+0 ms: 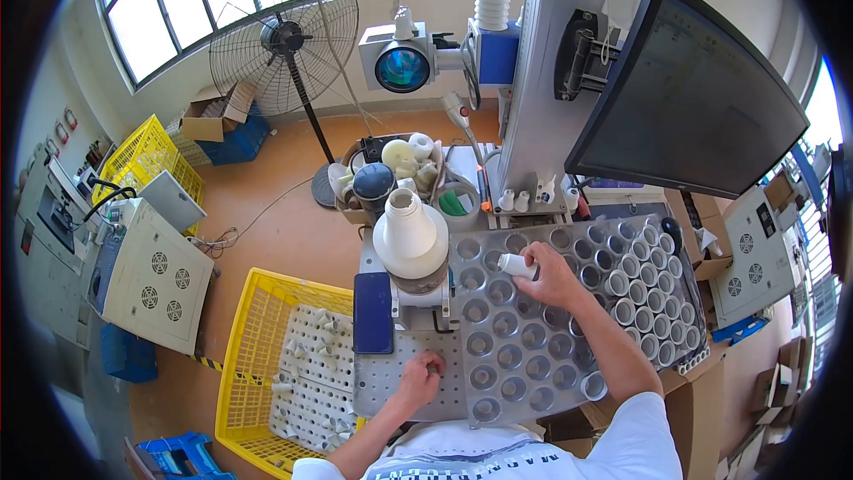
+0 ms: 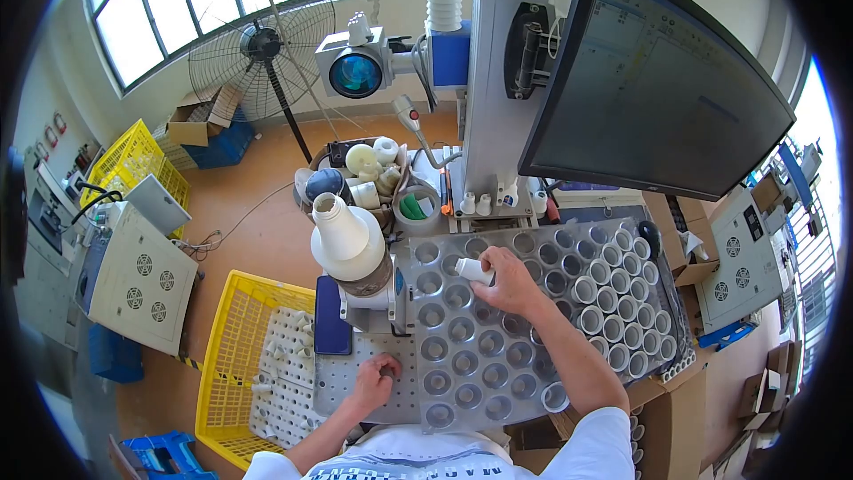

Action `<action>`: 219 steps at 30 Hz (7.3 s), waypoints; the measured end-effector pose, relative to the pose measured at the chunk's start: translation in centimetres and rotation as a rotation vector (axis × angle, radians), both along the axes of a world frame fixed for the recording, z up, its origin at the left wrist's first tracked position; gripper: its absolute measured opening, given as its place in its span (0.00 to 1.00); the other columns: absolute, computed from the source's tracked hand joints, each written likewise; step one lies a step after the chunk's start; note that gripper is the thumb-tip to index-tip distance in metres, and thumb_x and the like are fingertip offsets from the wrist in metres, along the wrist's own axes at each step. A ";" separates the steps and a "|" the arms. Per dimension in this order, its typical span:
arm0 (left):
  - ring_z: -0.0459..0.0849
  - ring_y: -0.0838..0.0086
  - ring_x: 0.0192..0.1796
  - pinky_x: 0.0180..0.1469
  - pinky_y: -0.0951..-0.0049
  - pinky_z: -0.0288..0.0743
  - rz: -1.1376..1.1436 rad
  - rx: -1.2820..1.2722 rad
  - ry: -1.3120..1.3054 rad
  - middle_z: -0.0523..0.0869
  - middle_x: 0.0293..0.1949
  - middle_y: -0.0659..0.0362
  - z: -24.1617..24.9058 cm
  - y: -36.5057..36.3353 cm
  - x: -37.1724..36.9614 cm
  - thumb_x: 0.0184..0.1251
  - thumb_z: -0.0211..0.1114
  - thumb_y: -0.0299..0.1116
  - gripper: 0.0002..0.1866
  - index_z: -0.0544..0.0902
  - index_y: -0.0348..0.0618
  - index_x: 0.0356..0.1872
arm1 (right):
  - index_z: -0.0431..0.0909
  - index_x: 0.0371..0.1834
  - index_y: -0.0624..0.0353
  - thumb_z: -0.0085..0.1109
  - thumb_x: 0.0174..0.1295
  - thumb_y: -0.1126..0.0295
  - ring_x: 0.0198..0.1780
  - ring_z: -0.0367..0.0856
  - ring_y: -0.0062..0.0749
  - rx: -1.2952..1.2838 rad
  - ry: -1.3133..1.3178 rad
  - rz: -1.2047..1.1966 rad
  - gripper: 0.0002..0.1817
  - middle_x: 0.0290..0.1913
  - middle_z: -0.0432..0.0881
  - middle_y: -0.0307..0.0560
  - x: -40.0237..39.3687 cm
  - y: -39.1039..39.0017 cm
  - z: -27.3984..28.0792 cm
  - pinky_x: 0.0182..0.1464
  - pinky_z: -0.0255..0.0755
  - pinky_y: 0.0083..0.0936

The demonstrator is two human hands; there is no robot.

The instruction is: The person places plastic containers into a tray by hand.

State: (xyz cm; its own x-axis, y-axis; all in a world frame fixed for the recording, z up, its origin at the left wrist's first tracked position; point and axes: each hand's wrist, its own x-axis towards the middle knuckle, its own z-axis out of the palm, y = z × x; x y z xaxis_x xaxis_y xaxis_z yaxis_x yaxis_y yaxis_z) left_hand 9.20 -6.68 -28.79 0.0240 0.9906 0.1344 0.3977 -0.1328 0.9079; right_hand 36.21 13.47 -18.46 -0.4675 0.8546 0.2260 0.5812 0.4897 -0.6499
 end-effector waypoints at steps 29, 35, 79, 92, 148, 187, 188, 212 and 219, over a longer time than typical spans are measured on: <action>0.73 0.74 0.23 0.34 0.76 0.68 0.603 0.571 0.029 0.77 0.15 0.59 24.4 5.1 -11.6 0.46 0.42 0.36 0.17 0.73 0.35 0.11 | 0.66 0.32 0.58 0.73 0.58 0.68 0.50 0.80 0.31 0.004 0.464 0.120 0.19 0.48 0.85 0.52 -16.0 -3.4 14.1 0.55 0.73 0.27; 0.77 0.68 0.28 0.41 0.72 0.71 0.904 0.359 0.109 0.80 0.17 0.56 10.3 -2.5 -23.9 0.46 0.46 0.33 0.15 0.77 0.35 0.13 | 0.69 0.35 0.60 0.70 0.59 0.70 0.54 0.81 0.32 0.230 0.636 0.274 0.15 0.53 0.84 0.54 -12.2 -2.6 11.2 0.58 0.72 0.29; 0.81 0.53 0.28 0.33 0.63 0.74 -0.021 -0.112 -0.020 0.82 0.24 0.47 -0.1 1.6 0.1 0.46 0.50 0.18 0.09 0.79 0.34 0.25 | 0.80 0.51 0.66 0.60 0.61 0.59 0.69 0.68 0.58 0.227 -0.458 -1.078 0.22 0.53 0.83 0.63 18.8 4.2 -3.1 0.70 0.58 0.53; 0.75 0.69 0.23 0.29 0.71 0.69 0.006 -0.039 -0.065 0.78 0.18 0.53 -0.2 1.6 0.5 0.41 0.45 0.18 0.11 0.78 0.33 0.21 | 0.81 0.49 0.66 0.60 0.60 0.59 0.68 0.68 0.58 0.196 -0.443 -1.072 0.21 0.53 0.83 0.62 18.7 3.6 -2.5 0.70 0.59 0.52; 0.84 0.51 0.29 0.34 0.60 0.76 -0.077 -0.104 -0.232 0.83 0.22 0.45 -0.4 2.3 -0.8 0.46 0.52 0.20 0.08 0.81 0.35 0.22 | 0.84 0.49 0.67 0.64 0.65 0.63 0.34 0.88 0.42 0.302 -0.756 -0.670 0.17 0.39 0.86 0.58 -18.9 25.5 38.9 0.33 0.85 0.30; 0.85 0.51 0.30 0.36 0.61 0.78 -0.065 -0.116 -0.248 0.84 0.23 0.46 -0.7 2.4 -0.8 0.45 0.52 0.20 0.08 0.81 0.34 0.22 | 0.60 0.62 0.66 0.76 0.51 0.63 0.58 0.82 0.51 0.350 0.119 -0.726 0.41 0.56 0.79 0.64 -17.8 25.8 26.7 0.65 0.76 0.37; 0.85 0.51 0.30 0.36 0.61 0.78 -0.063 -0.093 -0.243 0.84 0.23 0.45 -0.7 2.4 -0.8 0.45 0.52 0.20 0.08 0.81 0.34 0.22 | 0.60 0.62 0.66 0.76 0.51 0.63 0.58 0.82 0.51 0.352 0.121 -0.722 0.41 0.56 0.79 0.64 -17.7 25.7 26.8 0.65 0.76 0.37; 0.85 0.71 0.40 0.50 0.72 0.77 -0.168 -0.146 -0.483 0.89 0.33 0.53 2.6 0.7 -0.2 0.50 0.43 0.19 0.18 0.85 0.29 0.29 | 0.63 0.69 0.64 0.81 0.49 0.71 0.56 0.83 0.40 0.032 0.496 0.234 0.45 0.54 0.81 0.51 -10.6 -3.6 27.6 0.61 0.78 0.37; 0.82 0.62 0.56 0.64 0.61 0.74 -0.294 -0.195 -1.105 0.85 0.51 0.48 8.1 -1.2 3.2 0.62 0.40 0.22 0.21 0.80 0.27 0.49 | 0.59 0.72 0.60 0.77 0.49 0.83 0.64 0.77 0.37 -0.692 0.502 0.137 0.47 0.61 0.76 0.50 -7.5 -18.3 9.8 0.67 0.72 0.37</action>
State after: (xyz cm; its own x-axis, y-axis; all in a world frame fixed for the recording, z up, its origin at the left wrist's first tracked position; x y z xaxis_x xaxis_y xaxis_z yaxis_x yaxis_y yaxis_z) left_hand 12.41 -7.84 -20.67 0.2218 0.9725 0.0714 -0.6478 0.0923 0.7562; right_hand 28.66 -4.78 -8.65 -0.5608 0.8197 -0.1167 0.1105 -0.0655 -0.9917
